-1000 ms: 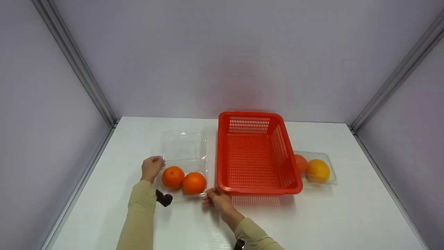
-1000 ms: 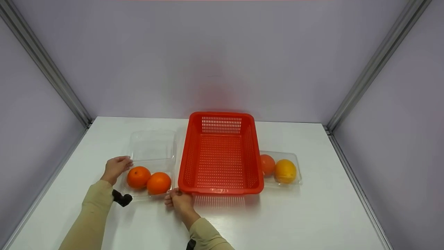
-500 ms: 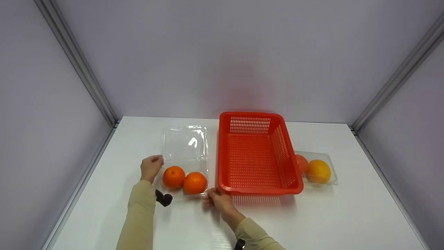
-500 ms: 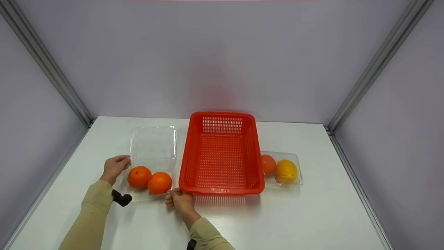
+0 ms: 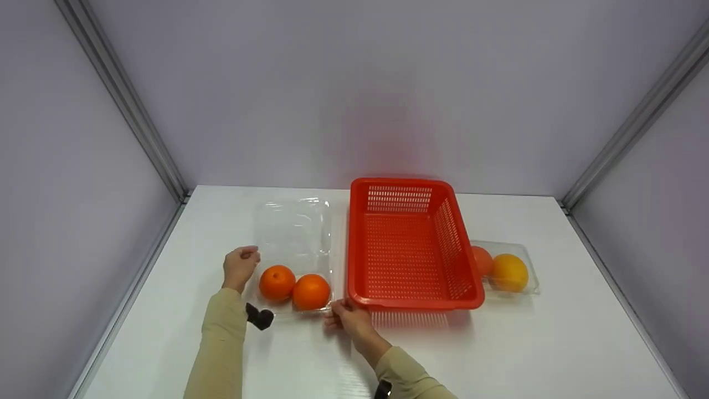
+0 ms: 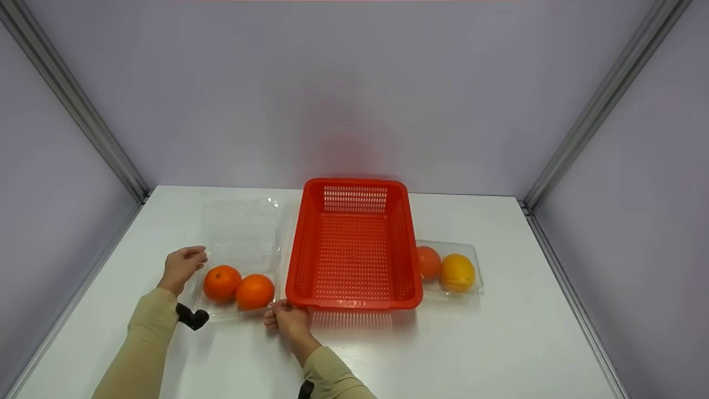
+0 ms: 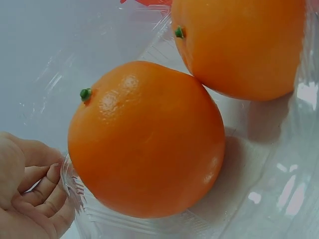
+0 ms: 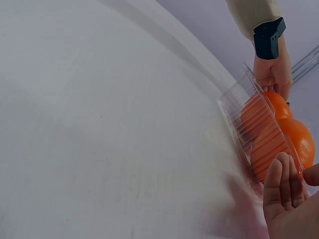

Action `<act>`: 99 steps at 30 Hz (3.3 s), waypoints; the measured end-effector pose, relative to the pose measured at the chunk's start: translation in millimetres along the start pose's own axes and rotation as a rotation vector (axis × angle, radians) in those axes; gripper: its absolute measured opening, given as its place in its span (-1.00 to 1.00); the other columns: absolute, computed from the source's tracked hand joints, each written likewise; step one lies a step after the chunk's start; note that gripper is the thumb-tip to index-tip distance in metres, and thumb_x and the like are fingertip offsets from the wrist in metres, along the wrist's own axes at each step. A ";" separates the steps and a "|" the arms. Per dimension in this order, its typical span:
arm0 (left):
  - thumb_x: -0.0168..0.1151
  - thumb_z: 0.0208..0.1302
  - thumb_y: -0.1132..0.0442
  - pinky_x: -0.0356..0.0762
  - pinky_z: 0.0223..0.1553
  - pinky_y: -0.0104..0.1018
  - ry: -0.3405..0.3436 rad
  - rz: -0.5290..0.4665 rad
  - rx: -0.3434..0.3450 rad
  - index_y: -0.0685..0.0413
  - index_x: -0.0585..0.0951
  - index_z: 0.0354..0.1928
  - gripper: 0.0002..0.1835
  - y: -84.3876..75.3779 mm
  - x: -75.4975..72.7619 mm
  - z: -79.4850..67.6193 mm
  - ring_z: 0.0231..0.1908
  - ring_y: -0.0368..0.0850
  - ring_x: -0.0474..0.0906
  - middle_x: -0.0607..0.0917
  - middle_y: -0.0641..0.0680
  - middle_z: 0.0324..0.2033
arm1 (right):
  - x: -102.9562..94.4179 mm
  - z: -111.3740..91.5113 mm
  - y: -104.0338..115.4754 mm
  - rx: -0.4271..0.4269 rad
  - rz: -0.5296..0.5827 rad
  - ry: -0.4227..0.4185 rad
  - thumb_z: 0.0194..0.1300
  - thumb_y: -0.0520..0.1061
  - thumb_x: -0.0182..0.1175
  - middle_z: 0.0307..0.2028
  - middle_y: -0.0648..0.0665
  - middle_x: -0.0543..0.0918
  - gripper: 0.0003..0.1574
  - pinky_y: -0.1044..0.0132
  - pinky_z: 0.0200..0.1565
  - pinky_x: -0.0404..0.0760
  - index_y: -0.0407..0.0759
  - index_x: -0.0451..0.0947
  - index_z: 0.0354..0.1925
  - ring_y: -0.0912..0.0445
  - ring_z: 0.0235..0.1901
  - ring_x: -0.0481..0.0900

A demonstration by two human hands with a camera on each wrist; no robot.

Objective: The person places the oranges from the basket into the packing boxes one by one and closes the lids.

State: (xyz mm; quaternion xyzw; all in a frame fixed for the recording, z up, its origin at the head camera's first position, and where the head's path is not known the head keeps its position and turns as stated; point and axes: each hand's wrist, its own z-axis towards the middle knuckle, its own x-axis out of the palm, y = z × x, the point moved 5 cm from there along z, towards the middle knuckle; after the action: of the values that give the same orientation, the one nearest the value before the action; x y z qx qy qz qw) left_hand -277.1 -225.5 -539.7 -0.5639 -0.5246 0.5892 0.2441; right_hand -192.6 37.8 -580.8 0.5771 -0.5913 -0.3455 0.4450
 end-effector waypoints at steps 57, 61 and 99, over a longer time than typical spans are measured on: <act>0.06 0.39 0.28 0.56 0.12 -0.12 -0.229 -0.034 0.289 0.33 0.56 0.01 -0.72 -47.2 -24.6 -8.7 -0.03 0.07 0.58 0.65 0.34 -0.05 | 3.5 2.1 -0.4 0.023 0.030 0.001 0.40 -0.25 0.00 -0.45 -0.10 0.67 -0.91 0.29 -0.28 0.72 -0.27 0.43 -0.23 0.24 -0.51 0.63; 0.08 0.39 0.27 0.56 0.11 -0.18 -0.242 -0.044 0.313 0.32 0.57 -0.01 -0.72 -51.9 -26.7 -10.1 -0.04 0.04 0.59 0.66 0.32 -0.06 | 6.5 1.8 1.4 0.022 0.051 -0.008 0.40 -0.26 0.00 -0.49 -0.02 0.64 -0.92 0.33 -0.30 0.71 -0.28 0.42 -0.23 0.26 -0.53 0.62; 0.03 0.43 0.20 0.50 0.08 -0.56 -0.230 -0.088 0.271 0.28 0.59 -0.03 -0.71 -36.7 -31.7 -31.6 -0.14 -0.45 0.53 0.67 0.28 -0.04 | 9.5 6.0 -0.2 0.027 0.100 0.002 0.42 -0.25 -0.01 -0.50 -0.02 0.64 -0.92 0.36 -0.33 0.69 -0.25 0.37 -0.26 0.25 -0.52 0.59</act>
State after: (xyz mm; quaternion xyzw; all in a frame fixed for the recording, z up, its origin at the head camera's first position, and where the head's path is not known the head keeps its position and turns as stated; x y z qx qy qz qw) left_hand -251.4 -230.4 -488.0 -0.4312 -0.4890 0.7040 0.2817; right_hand -197.5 27.8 -582.0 0.5532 -0.6236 -0.3141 0.4543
